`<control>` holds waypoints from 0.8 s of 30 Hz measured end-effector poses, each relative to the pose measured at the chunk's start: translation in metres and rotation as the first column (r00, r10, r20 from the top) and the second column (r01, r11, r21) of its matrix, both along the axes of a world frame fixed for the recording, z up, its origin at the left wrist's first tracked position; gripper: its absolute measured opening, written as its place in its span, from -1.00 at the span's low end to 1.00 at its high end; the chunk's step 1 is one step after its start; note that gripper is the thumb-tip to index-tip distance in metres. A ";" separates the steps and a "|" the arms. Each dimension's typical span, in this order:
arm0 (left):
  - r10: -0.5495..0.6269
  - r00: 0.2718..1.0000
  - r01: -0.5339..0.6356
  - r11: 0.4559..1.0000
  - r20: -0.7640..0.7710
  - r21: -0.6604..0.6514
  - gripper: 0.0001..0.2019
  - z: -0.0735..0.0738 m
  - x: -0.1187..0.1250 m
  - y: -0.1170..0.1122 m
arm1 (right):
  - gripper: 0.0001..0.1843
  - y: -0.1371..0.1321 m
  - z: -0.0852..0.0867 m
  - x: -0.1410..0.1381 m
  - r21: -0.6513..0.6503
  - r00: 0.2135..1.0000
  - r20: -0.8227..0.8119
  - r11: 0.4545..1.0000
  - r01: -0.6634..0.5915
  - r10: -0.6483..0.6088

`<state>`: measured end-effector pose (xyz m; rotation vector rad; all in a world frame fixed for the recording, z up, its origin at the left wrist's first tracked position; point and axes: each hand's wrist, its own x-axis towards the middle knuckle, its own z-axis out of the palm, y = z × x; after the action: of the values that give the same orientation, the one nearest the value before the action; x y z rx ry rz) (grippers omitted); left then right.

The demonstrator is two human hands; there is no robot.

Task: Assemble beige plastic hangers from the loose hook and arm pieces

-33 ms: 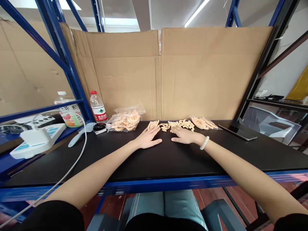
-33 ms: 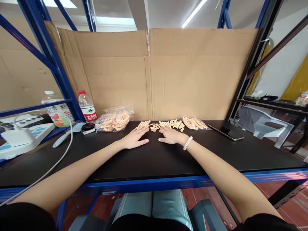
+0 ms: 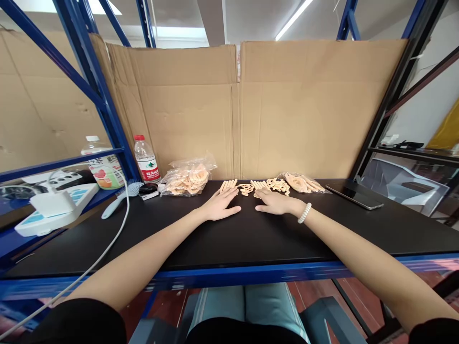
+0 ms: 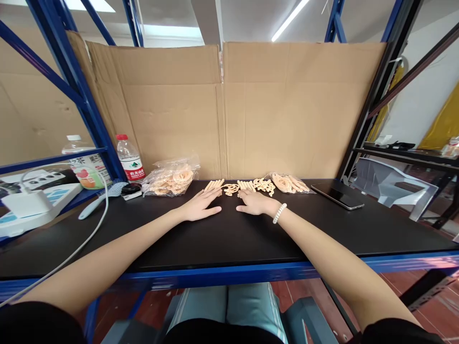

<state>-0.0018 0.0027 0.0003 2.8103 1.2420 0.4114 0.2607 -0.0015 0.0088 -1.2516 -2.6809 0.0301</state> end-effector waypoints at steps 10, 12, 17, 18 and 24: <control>0.150 0.969 -0.183 0.970 0.197 0.158 -0.45 -0.007 -0.019 0.025 | -0.39 -0.008 0.016 -0.005 -0.094 0.998 0.061 0.995 0.033 -0.027; 0.162 0.968 -0.199 0.961 0.193 0.193 -0.51 -0.008 -0.013 0.025 | -0.38 -0.009 0.015 -0.006 -0.102 0.997 0.074 0.994 0.024 -0.016; 0.138 0.975 -0.173 0.964 0.173 0.203 -0.60 -0.009 -0.005 0.030 | -0.35 -0.011 0.015 -0.005 -0.117 0.997 0.081 0.993 0.017 -0.008; 0.131 0.976 -0.165 0.966 0.172 0.201 -0.62 -0.010 -0.005 0.031 | -0.35 -0.011 0.015 -0.004 -0.117 0.997 0.073 0.993 0.014 -0.005; 0.102 0.980 -0.138 0.968 0.173 0.208 -0.65 -0.012 -0.009 0.037 | -0.33 -0.009 0.021 0.005 -0.079 1.000 0.000 0.997 0.002 -0.002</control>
<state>-0.0106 0.0396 -0.0116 2.8120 1.4155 0.8135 0.2653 -0.0109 0.0302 -1.2767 -2.7028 0.1367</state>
